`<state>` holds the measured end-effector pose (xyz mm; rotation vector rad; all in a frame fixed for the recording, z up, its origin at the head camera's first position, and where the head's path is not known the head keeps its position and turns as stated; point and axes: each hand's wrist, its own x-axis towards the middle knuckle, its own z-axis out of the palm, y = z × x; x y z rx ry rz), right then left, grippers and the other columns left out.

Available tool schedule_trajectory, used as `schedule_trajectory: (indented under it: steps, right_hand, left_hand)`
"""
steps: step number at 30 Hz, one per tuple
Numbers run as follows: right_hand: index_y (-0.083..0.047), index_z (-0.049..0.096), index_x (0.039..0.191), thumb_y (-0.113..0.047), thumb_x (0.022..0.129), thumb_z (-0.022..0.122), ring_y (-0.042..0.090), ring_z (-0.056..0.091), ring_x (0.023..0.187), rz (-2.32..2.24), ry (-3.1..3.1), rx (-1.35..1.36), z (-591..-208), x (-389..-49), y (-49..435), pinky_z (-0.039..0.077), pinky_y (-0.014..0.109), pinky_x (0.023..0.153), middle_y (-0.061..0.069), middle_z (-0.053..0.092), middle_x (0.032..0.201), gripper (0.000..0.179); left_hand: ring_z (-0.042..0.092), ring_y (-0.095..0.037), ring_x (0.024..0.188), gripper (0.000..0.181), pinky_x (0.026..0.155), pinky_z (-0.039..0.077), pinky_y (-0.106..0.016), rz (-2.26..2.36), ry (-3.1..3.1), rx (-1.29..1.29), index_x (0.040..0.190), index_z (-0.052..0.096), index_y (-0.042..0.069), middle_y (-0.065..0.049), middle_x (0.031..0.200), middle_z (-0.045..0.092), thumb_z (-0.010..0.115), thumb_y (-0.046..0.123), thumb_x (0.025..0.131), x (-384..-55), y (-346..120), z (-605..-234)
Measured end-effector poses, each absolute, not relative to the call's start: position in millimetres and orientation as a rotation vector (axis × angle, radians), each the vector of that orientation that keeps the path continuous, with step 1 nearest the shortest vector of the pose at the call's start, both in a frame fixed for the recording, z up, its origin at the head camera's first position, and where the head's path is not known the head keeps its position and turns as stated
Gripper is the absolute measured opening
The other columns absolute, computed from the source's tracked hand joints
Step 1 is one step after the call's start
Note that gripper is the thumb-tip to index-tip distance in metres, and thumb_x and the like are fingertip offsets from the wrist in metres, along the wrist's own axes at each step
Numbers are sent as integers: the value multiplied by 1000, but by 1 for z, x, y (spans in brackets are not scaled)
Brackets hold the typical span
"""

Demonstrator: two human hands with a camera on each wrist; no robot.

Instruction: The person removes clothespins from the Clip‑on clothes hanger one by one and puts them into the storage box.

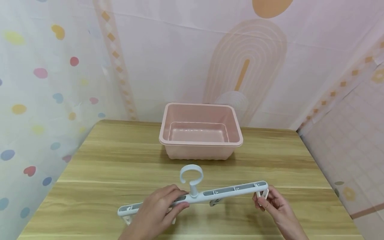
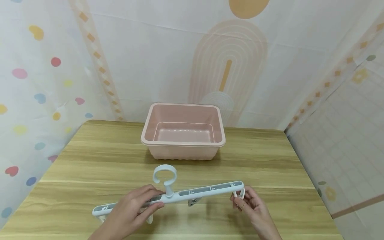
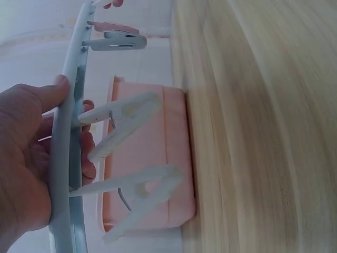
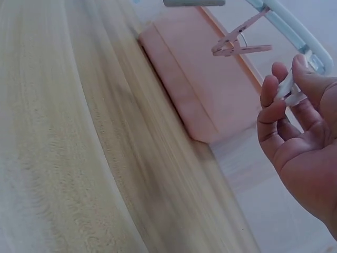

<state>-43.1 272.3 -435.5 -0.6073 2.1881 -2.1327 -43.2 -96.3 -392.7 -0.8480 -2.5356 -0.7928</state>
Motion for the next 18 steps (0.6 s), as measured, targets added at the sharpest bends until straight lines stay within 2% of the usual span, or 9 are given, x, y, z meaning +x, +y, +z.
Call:
schedule_trajectory:
  steps: [4, 9, 14, 18]
  right_hand:
    - [-10, 57, 125, 9, 101, 45, 3, 65, 88, -2113, 2262, -516, -433, -45, 272, 51, 21, 76, -10, 71, 102, 33]
    - [-11, 60, 120, 10, 98, 51, 2, 67, 90, -2124, 2339, -455, -431, -46, 270, 54, 20, 78, -11, 71, 102, 32]
    - [-3, 60, 121, 16, 94, 53, 1, 69, 95, -2134, 2453, -541, -429, -47, 265, 54, 17, 78, -10, 72, 107, 34]
    - [4, 60, 119, 15, 96, 51, 1, 68, 92, -2092, 2501, -585, -427, -47, 260, 55, 19, 75, -8, 73, 104, 27]
  left_hand:
    - [45, 8, 72, 17, 63, 42, -10, -870, -2518, -851, 96, 73, 17, 17, 86, 62, 78, 30, 87, -43, -97, -392]
    - [48, 9, 74, 19, 67, 43, -8, -865, -2443, -876, 94, 71, 20, 17, 88, 63, 77, 38, 88, -44, -98, -393]
    - [51, 9, 75, 18, 68, 45, -8, -857, -2430, -869, 96, 72, 22, 18, 90, 64, 77, 36, 88, -43, -101, -394]
    - [50, 9, 75, 16, 68, 44, -7, -892, -2432, -876, 98, 72, 22, 19, 90, 63, 79, 31, 86, -45, -105, -395]
